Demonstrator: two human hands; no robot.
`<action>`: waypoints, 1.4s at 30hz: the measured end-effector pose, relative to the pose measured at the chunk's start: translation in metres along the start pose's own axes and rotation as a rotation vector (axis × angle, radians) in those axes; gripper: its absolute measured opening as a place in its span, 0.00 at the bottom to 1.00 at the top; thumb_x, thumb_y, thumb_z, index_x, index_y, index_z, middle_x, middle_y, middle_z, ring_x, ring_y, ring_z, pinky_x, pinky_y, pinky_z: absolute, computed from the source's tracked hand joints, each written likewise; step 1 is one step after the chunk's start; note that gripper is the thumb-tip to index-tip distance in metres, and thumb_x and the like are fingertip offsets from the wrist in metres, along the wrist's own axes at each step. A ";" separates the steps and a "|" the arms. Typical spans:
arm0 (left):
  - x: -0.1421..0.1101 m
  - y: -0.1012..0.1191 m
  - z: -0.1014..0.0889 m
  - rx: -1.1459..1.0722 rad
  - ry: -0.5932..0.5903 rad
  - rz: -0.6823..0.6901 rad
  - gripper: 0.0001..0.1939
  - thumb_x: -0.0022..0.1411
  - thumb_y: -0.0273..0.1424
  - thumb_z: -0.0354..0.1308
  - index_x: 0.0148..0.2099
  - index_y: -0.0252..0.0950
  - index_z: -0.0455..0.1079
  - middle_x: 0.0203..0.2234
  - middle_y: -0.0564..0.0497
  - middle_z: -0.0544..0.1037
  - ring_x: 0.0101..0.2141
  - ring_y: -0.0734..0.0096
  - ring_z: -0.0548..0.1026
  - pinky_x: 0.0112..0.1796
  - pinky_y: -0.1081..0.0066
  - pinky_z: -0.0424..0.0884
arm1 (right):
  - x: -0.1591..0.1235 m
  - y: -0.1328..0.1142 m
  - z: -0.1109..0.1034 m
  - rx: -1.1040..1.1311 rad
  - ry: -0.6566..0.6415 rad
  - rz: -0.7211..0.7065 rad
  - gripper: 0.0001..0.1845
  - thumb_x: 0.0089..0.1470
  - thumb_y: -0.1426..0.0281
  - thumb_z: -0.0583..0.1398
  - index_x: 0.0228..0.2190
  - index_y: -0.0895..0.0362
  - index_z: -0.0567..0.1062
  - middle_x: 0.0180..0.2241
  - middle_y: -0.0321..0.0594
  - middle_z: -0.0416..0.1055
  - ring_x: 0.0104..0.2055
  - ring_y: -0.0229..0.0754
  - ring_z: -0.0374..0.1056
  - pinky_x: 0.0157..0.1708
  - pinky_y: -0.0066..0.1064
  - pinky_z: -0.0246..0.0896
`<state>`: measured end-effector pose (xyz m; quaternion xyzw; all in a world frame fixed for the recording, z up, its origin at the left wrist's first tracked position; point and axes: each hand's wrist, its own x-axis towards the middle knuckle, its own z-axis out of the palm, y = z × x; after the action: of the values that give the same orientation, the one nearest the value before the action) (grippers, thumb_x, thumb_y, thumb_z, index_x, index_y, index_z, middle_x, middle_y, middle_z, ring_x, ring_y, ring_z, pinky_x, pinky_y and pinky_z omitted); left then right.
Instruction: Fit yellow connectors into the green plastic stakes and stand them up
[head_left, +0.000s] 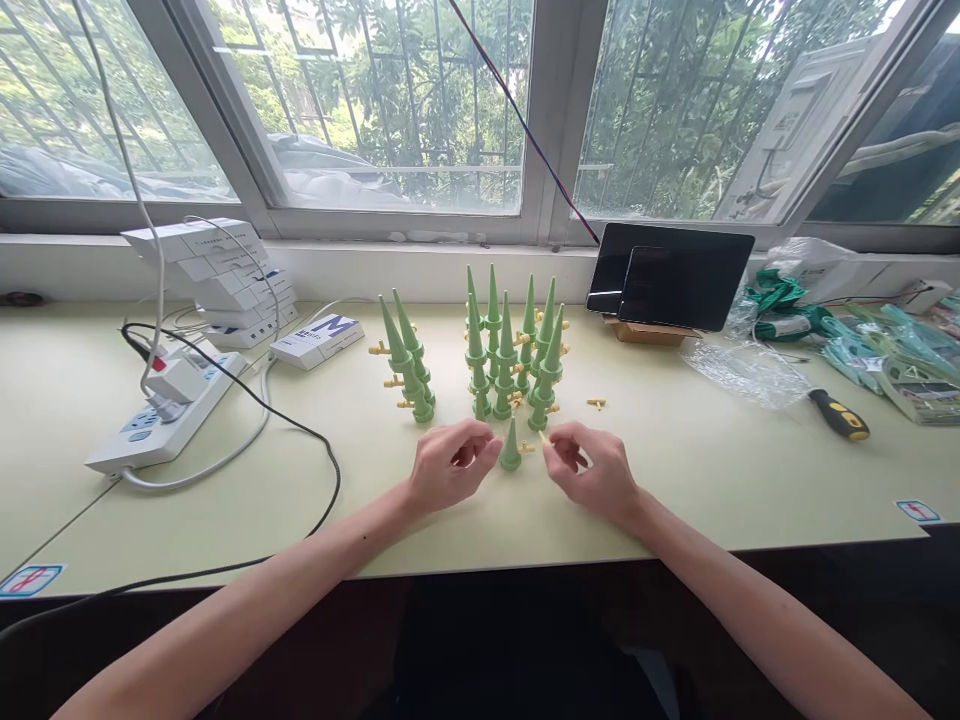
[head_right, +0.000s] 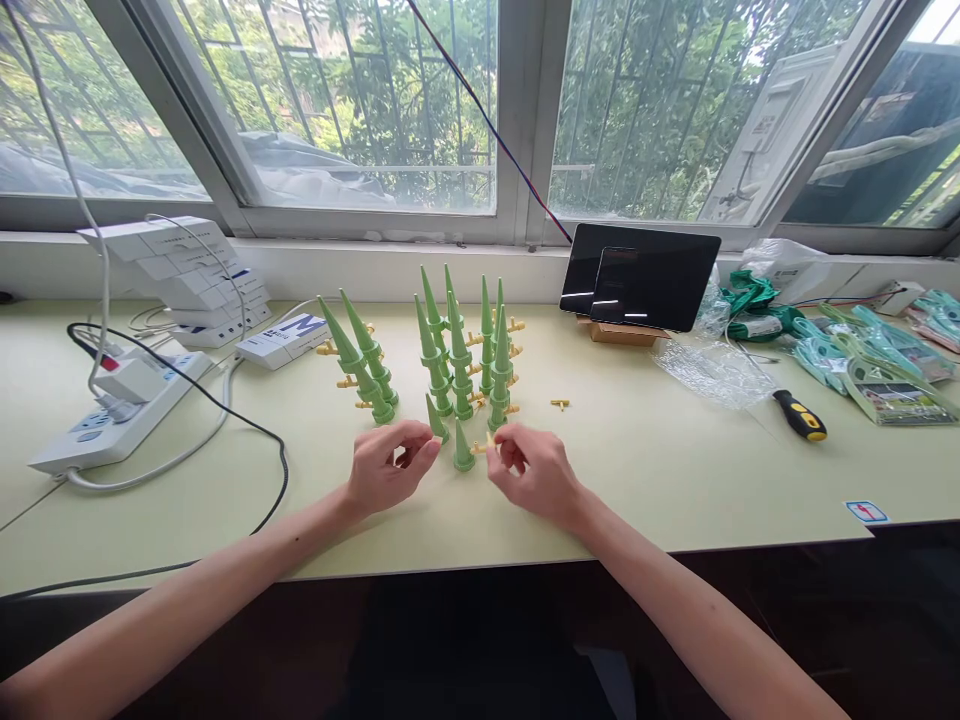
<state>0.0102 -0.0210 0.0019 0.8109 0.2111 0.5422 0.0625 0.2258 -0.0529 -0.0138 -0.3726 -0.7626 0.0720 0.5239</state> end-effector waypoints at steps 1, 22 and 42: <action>0.000 0.001 0.000 0.001 -0.019 0.020 0.07 0.63 0.24 0.58 0.32 0.35 0.65 0.15 0.60 0.64 0.15 0.84 0.57 0.18 0.81 0.56 | -0.001 -0.002 0.002 0.014 -0.008 -0.078 0.04 0.55 0.75 0.59 0.31 0.55 0.68 0.19 0.28 0.62 0.18 0.31 0.55 0.20 0.23 0.56; -0.004 0.006 0.003 -0.127 -0.307 -0.097 0.07 0.68 0.26 0.53 0.35 0.34 0.69 0.23 0.54 0.68 0.21 0.79 0.60 0.22 0.76 0.58 | -0.005 -0.006 0.005 0.022 -0.138 -0.241 0.09 0.61 0.76 0.57 0.43 0.55 0.70 0.28 0.35 0.71 0.23 0.33 0.61 0.25 0.25 0.59; -0.009 0.002 0.002 -0.089 -0.356 -0.063 0.06 0.66 0.24 0.54 0.34 0.34 0.67 0.21 0.56 0.64 0.20 0.80 0.56 0.22 0.75 0.55 | -0.004 0.002 0.007 0.051 -0.200 -0.210 0.08 0.64 0.73 0.56 0.44 0.53 0.73 0.36 0.42 0.73 0.32 0.37 0.67 0.30 0.28 0.65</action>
<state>0.0099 -0.0266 -0.0060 0.8834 0.1979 0.3967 0.1519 0.2213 -0.0521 -0.0215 -0.2681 -0.8438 0.0726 0.4592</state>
